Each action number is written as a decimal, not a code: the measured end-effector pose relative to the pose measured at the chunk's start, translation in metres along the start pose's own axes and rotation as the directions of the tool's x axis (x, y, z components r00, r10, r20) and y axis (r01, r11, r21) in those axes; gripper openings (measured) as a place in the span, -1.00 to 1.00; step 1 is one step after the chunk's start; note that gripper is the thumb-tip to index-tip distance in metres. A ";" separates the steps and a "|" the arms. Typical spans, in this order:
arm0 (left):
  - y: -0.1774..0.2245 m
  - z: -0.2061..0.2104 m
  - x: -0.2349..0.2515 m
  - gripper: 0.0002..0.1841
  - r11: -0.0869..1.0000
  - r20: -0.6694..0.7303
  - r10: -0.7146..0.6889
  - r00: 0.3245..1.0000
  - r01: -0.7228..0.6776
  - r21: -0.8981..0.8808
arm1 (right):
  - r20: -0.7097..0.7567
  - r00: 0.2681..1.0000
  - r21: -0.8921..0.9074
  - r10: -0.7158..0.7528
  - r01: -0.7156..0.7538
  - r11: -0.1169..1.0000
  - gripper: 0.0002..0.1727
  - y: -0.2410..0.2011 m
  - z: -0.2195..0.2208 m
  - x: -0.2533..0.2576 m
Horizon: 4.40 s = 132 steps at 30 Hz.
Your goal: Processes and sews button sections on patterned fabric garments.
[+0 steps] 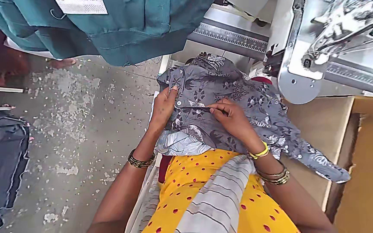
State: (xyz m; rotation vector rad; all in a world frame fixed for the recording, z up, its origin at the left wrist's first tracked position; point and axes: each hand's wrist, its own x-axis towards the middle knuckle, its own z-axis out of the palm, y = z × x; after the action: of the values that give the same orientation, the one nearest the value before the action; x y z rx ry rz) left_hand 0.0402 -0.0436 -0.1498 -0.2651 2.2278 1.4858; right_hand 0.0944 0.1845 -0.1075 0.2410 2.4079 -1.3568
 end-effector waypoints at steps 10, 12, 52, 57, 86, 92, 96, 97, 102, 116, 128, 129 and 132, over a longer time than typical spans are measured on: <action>-0.002 -0.010 0.004 -0.49 0.988 0.043 -0.048 0.998 0.053 -0.145 | -0.002 0.998 0.019 -0.060 0.060 0.998 -0.79 0.005 0.007 0.000; -0.003 -0.012 0.004 -0.50 0.986 0.044 -0.051 0.998 0.058 -0.158 | 0.001 0.997 0.016 -0.080 0.080 0.997 -0.78 0.005 0.011 0.000; -0.001 -0.023 -0.004 -0.54 0.969 0.049 -0.005 0.999 0.017 -0.245 | -0.172 0.889 -0.397 -0.425 0.333 0.855 -0.83 -0.005 0.020 -0.008; -0.003 -0.025 -0.003 -0.52 0.975 0.039 -0.009 0.999 0.017 -0.223 | -0.119 0.778 -0.570 -0.617 0.455 0.684 -0.84 0.000 0.028 0.000; -0.005 -0.036 0.022 -0.46 0.998 -0.091 0.056 0.994 -0.056 -0.002 | -0.275 0.839 -0.526 -0.470 0.278 0.804 -0.69 0.074 0.006 -0.053; -0.008 -0.036 0.023 -0.46 0.998 -0.096 0.062 0.993 -0.063 -0.005 | -0.200 0.863 -0.580 -0.464 0.277 0.766 -0.71 0.068 0.004 -0.047; -0.009 -0.035 0.023 -0.48 0.998 -0.104 0.054 0.993 -0.055 -0.013 | -0.183 0.878 -0.598 -0.442 0.257 0.759 -0.59 0.066 0.004 -0.048; -0.009 -0.034 0.023 -0.49 0.999 -0.105 0.050 0.993 -0.051 -0.011 | -0.178 0.881 -0.614 -0.438 0.248 0.749 -0.61 0.065 0.006 -0.048; -0.006 -0.035 0.022 -0.51 0.999 -0.113 0.037 0.993 -0.040 -0.023 | -0.261 0.800 -0.674 -0.540 0.250 0.696 -0.79 0.068 0.015 -0.042; -0.008 -0.034 0.018 -0.47 1.000 -0.123 0.018 0.992 -0.018 0.005 | -0.172 0.920 -0.615 -0.352 0.179 0.768 -0.75 0.072 -0.002 -0.056; -0.013 -0.034 0.026 -0.59 0.999 -0.161 0.043 0.986 -0.044 0.002 | -0.412 0.881 -0.422 -0.232 0.042 0.906 -0.72 0.118 -0.024 -0.096; -0.012 -0.034 0.027 -0.59 0.999 -0.160 0.045 0.986 -0.044 0.013 | -0.425 0.868 -0.438 -0.256 0.050 0.897 -0.75 0.119 -0.023 -0.098; -0.005 -0.033 0.025 -0.59 0.998 -0.162 0.062 0.985 -0.055 0.043 | -0.469 0.815 -0.493 -0.342 0.079 0.866 -0.80 0.116 -0.016 -0.094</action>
State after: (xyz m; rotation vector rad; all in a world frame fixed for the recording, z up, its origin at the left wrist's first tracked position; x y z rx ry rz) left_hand 0.0112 -0.0738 -0.1550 -0.3228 2.4100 1.4981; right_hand 0.2141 0.2620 -0.1544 0.2535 3.2449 -0.8196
